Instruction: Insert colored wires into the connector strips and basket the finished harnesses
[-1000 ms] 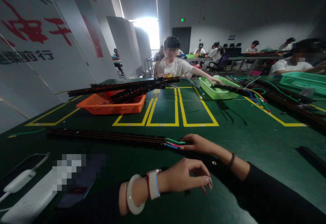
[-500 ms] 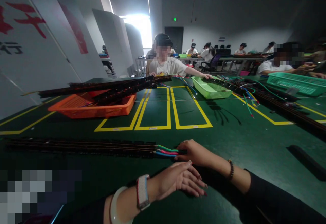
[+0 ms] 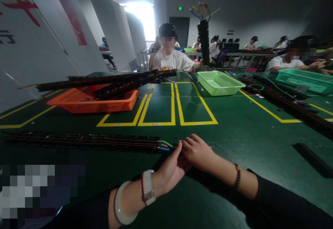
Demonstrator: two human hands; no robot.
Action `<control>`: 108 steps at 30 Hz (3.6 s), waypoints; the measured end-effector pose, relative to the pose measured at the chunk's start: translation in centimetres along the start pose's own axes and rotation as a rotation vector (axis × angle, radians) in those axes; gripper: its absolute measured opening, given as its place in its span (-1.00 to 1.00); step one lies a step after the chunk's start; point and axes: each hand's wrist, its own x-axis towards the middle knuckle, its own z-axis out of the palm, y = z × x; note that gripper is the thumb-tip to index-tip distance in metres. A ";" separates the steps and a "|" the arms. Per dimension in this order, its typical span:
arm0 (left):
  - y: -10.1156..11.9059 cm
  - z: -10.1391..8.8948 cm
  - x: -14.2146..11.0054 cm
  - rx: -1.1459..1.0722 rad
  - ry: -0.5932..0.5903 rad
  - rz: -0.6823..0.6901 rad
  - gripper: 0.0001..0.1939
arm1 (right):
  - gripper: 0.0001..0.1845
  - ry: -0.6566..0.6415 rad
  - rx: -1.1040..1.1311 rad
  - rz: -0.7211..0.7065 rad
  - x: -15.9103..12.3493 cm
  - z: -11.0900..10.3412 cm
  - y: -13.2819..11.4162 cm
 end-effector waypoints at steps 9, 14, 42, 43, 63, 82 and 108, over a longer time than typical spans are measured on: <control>0.3 0.4 0.3 -0.143 0.118 0.018 -0.82 | -0.76 -0.005 -0.108 0.072 0.1 0.2 -1.9; 0.8 0.7 0.0 -0.060 0.122 0.003 -0.79 | -0.86 -0.083 -0.028 0.054 -0.1 -2.5 -0.7; 0.7 -0.1 0.1 0.106 -0.048 0.000 -0.63 | -0.86 -0.378 0.160 0.445 -0.8 -4.7 2.6; 0.7 -0.1 0.1 0.113 -0.054 0.004 -0.63 | -0.87 -0.361 0.168 0.468 -0.8 -4.7 3.1; 1.1 0.2 0.0 0.163 -0.057 -0.027 -0.64 | -0.76 -0.086 0.329 0.441 -1.2 1.7 6.6; 1.0 -0.3 0.3 0.216 -0.067 -0.066 -0.63 | -0.61 -0.465 0.311 0.391 -1.1 -2.9 4.4; 0.7 -0.6 0.5 0.191 -0.014 0.016 -0.75 | -0.68 -0.387 0.317 0.389 -1.2 -6.4 0.7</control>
